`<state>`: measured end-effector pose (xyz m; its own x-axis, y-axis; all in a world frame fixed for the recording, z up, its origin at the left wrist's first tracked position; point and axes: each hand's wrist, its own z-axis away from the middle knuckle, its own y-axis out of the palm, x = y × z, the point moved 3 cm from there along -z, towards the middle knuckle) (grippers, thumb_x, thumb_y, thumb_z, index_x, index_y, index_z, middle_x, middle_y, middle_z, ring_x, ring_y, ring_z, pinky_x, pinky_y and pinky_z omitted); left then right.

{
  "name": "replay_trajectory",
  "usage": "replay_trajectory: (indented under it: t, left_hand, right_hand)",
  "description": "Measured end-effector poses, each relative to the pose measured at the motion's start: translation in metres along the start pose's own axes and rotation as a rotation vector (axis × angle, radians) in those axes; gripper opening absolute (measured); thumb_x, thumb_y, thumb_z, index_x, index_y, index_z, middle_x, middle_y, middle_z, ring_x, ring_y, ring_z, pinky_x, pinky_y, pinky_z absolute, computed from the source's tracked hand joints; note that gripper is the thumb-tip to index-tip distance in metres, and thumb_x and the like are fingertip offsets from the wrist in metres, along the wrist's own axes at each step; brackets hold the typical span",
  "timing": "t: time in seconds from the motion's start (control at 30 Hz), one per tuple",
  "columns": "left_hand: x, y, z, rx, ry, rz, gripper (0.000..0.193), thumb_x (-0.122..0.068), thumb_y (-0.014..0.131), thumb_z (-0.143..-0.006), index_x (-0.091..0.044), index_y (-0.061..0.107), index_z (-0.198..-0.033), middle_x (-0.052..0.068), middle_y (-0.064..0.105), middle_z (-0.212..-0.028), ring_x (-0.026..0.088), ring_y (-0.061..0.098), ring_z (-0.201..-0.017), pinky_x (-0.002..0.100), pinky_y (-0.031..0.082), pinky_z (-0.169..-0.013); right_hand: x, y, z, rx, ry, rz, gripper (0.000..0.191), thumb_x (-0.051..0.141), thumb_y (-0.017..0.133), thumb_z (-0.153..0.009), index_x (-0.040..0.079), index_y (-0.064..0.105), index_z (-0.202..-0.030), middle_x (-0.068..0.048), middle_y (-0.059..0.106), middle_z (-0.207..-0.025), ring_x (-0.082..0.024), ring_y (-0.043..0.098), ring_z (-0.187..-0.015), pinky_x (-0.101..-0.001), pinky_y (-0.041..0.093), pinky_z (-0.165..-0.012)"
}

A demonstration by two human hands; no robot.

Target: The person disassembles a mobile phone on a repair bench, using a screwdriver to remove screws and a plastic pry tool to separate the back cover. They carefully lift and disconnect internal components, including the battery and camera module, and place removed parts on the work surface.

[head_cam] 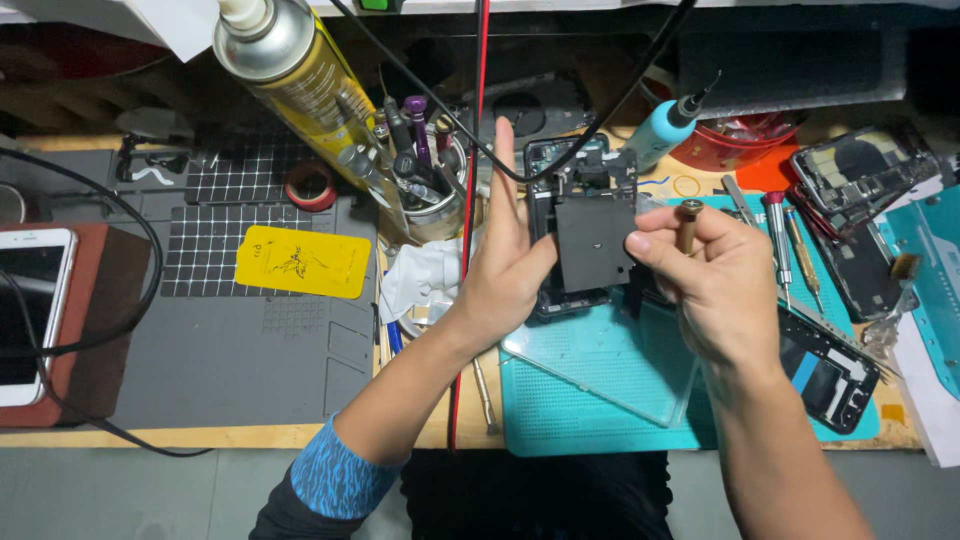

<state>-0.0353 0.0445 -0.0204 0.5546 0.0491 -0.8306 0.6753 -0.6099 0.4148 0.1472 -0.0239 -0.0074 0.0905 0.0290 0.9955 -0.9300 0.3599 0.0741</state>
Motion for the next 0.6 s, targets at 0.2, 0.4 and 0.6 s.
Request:
replay_trajectory:
  t: [0.2, 0.4, 0.6]
  left_hand:
    - [-0.008, -0.001, 0.002, -0.004, -0.185, 0.322, 0.088, 0.009, 0.036, -0.093, -0.013, -0.003, -0.17, 0.015, 0.03, -0.166, 0.023, 0.04, -0.146, 0.033, 0.036, -0.119]
    - [-0.011, 0.001, 0.004, 0.007, -0.245, 0.393, 0.071, -0.001, 0.031, -0.1, -0.007, 0.012, -0.169, 0.013, 0.031, -0.165, 0.022, 0.042, -0.146, 0.035, 0.042, -0.118]
    - [-0.01, 0.001, 0.007, 0.018, -0.236, 0.29, 0.069, -0.003, 0.033, -0.102, -0.006, 0.015, -0.168, 0.012, 0.034, -0.163, 0.022, 0.042, -0.145, 0.035, 0.04, -0.115]
  right_hand:
    - [0.011, 0.002, 0.005, -0.034, -0.056, -0.026, 0.019, -0.003, 0.075, -0.09, 0.0, 0.067, -0.107, 0.005, 0.062, -0.077, 0.001, 0.047, -0.059, -0.0154, 0.032, -0.05]
    - [0.01, 0.005, 0.009, -0.033, -0.115, -0.015, 0.021, -0.005, 0.076, -0.09, 0.005, 0.06, -0.098, 0.007, 0.055, -0.073, 0.001, 0.045, -0.057, -0.0163, 0.031, -0.049]
    - [0.004, 0.01, 0.007, -0.017, -0.158, -0.002, 0.023, -0.006, 0.077, -0.091, 0.007, 0.058, -0.095, 0.007, 0.053, -0.071, 0.0, 0.042, -0.055, -0.0173, 0.03, -0.048]
